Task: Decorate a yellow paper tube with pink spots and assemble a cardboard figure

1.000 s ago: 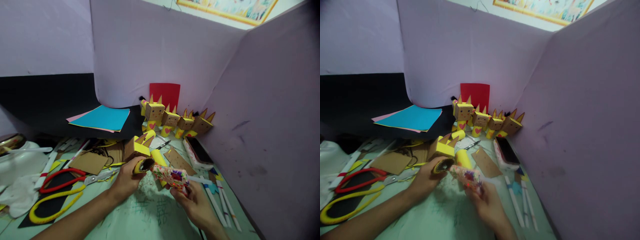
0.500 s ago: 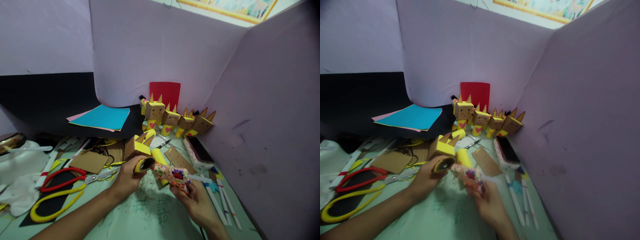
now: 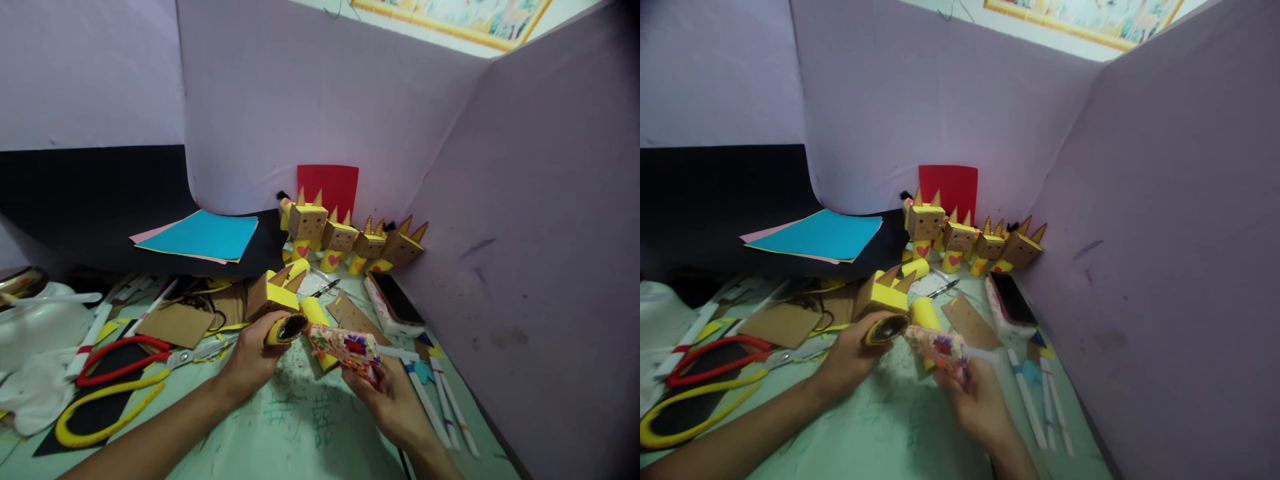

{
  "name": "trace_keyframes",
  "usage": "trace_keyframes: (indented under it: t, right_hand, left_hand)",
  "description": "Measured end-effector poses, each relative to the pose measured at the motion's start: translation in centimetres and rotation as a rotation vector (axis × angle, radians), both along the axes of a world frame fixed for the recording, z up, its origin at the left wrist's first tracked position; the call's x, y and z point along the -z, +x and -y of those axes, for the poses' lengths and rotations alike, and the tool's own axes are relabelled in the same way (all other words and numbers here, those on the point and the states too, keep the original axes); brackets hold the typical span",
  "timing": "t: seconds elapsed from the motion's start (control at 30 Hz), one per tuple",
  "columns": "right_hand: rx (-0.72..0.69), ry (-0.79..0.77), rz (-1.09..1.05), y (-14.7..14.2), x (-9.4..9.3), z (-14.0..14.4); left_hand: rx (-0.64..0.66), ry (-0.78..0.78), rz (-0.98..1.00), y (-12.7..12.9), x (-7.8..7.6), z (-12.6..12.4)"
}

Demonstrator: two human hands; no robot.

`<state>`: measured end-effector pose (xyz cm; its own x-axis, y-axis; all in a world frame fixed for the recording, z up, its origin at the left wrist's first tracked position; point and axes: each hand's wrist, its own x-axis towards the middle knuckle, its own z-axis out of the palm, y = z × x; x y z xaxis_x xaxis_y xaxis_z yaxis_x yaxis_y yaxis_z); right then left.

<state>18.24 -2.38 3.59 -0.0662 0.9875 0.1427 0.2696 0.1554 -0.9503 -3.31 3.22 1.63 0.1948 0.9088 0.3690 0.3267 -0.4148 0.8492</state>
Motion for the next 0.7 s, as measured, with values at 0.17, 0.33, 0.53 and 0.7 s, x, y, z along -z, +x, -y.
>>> trace_keyframes:
  t: [0.17, 0.33, 0.53, 0.7]
  right_hand:
    - [0.064, 0.01, -0.063, 0.6, 0.3, -0.4]
    - [0.248, 0.044, -0.125, 1.5, 0.3, -0.8]
    - [0.501, -0.021, -0.379, 4.9, -0.2, -2.5]
    - [0.607, -0.097, -0.428, 6.4, 1.2, -4.5]
  left_hand:
    - [0.001, -0.011, 0.028, 0.1, -0.1, 0.0]
    - [0.023, -0.129, 0.103, 0.3, -0.2, 0.4]
    - [0.047, -0.257, 0.171, 0.3, 0.4, 0.6]
    - [0.021, -0.235, 0.136, 0.4, 0.4, 0.6]
